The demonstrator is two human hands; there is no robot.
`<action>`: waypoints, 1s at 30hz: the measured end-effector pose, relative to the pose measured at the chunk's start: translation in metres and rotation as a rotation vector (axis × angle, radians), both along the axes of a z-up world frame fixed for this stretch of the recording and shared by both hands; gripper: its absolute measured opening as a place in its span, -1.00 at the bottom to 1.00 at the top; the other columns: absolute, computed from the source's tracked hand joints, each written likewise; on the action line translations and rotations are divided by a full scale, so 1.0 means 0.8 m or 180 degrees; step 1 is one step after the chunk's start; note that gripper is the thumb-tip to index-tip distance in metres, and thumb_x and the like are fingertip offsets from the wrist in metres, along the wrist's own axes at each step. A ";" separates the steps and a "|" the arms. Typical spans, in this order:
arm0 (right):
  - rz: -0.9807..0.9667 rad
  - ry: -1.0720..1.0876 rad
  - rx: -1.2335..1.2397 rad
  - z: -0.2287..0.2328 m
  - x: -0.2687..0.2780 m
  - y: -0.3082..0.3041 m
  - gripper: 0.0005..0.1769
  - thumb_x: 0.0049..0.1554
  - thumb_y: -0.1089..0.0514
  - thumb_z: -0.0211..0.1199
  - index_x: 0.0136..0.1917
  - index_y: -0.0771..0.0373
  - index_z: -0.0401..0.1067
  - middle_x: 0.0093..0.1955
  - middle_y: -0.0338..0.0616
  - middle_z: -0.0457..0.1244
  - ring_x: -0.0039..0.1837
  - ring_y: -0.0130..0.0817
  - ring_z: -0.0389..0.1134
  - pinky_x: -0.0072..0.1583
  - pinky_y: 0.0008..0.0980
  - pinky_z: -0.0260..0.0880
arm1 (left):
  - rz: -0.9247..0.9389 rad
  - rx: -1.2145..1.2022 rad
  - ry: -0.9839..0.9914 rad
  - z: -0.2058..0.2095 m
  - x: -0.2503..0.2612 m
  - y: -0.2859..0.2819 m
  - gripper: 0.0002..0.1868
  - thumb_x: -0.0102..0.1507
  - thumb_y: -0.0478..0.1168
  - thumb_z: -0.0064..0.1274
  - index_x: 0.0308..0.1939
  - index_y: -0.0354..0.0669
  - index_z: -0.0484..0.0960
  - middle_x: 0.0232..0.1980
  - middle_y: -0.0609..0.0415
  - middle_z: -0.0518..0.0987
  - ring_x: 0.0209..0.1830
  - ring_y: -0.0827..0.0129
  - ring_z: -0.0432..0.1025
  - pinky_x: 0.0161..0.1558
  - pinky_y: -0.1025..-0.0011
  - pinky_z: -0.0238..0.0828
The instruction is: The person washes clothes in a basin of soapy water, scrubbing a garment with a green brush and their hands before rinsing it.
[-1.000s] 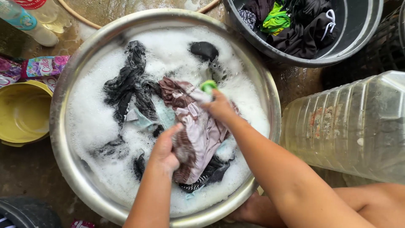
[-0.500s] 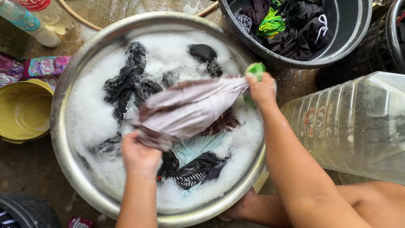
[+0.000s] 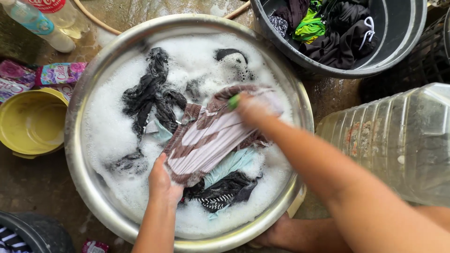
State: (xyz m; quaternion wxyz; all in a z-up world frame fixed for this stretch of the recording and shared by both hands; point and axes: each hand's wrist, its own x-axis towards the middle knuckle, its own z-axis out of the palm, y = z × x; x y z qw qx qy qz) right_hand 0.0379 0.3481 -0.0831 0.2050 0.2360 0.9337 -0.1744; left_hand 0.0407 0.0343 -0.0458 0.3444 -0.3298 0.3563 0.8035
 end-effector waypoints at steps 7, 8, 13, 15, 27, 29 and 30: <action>0.0847 0.0745 -0.0969 0.009 0.004 -0.098 -0.75 0.17 0.01 0.15 0.11 -0.09 0.52 -0.07 -0.16 0.43 -0.09 -0.34 0.47 0.01 -0.24 0.51 | -0.0823 -0.1156 0.0301 -0.023 0.027 0.017 -0.46 0.45 0.02 -0.18 0.38 -0.28 0.33 0.31 -0.11 0.48 0.27 0.10 0.39 0.27 0.01 0.28; 0.0431 0.0265 -0.0899 -0.004 0.019 -0.160 -0.61 0.16 -0.16 0.27 0.14 0.08 0.43 0.01 0.03 0.37 0.02 -0.11 0.44 0.08 -0.04 0.42 | -0.0949 -0.1397 0.0508 -0.026 0.030 0.019 -0.45 0.46 0.02 -0.12 0.42 -0.23 0.27 0.39 -0.01 0.42 0.37 0.23 0.30 0.33 0.06 0.15; -0.0111 0.0150 -0.0466 -0.067 0.035 -0.053 -0.41 0.25 -0.19 0.16 0.32 0.30 0.23 0.06 0.07 0.35 0.05 -0.01 0.42 0.05 0.00 0.44 | -0.0167 -0.0258 0.0464 -0.007 0.019 -0.022 -0.44 0.37 0.02 -0.24 0.34 -0.25 0.39 0.28 -0.13 0.54 0.21 -0.02 0.48 0.23 -0.05 0.42; 0.1160 -0.0708 0.0674 -0.059 0.023 0.037 -0.74 0.30 -0.01 0.07 0.11 0.10 0.49 0.11 0.05 0.32 0.04 -0.13 0.47 0.02 -0.12 0.53 | -0.0192 -0.0114 0.0619 0.005 0.014 -0.024 -0.44 0.36 0.01 -0.24 0.33 -0.25 0.40 0.29 -0.14 0.55 0.23 0.01 0.49 0.24 -0.02 0.42; -0.0078 0.0156 -0.0865 0.070 0.014 -0.148 -0.42 0.12 -0.32 0.27 0.25 0.05 0.44 0.06 0.01 0.38 0.04 -0.10 0.40 0.07 -0.15 0.44 | -0.1815 -0.1093 0.0458 -0.109 -0.011 0.067 -0.74 0.35 -0.04 -0.13 -0.15 -0.13 0.53 -0.28 0.06 0.52 -0.36 0.24 0.41 -0.30 0.14 0.38; -0.0431 -0.0010 -0.0851 0.061 0.027 -0.130 -0.22 0.13 -0.35 0.28 0.41 0.17 0.27 0.10 0.10 0.35 0.05 -0.09 0.40 0.07 -0.16 0.45 | -0.1505 -0.1709 0.0786 -0.111 -0.003 0.077 -0.66 0.37 -0.07 -0.11 -0.28 -0.28 0.59 -0.40 0.01 0.52 -0.39 0.16 0.45 -0.30 0.20 0.45; -0.0432 -0.0266 -0.0757 0.062 0.032 -0.105 -0.18 0.15 -0.33 0.26 0.46 0.19 0.20 0.11 0.08 0.34 0.03 -0.16 0.40 0.05 -0.19 0.46 | -0.1500 -0.1718 0.0788 -0.101 -0.001 0.071 -0.66 0.37 -0.07 -0.11 -0.28 -0.28 0.59 -0.40 0.01 0.52 -0.39 0.16 0.45 -0.30 0.20 0.45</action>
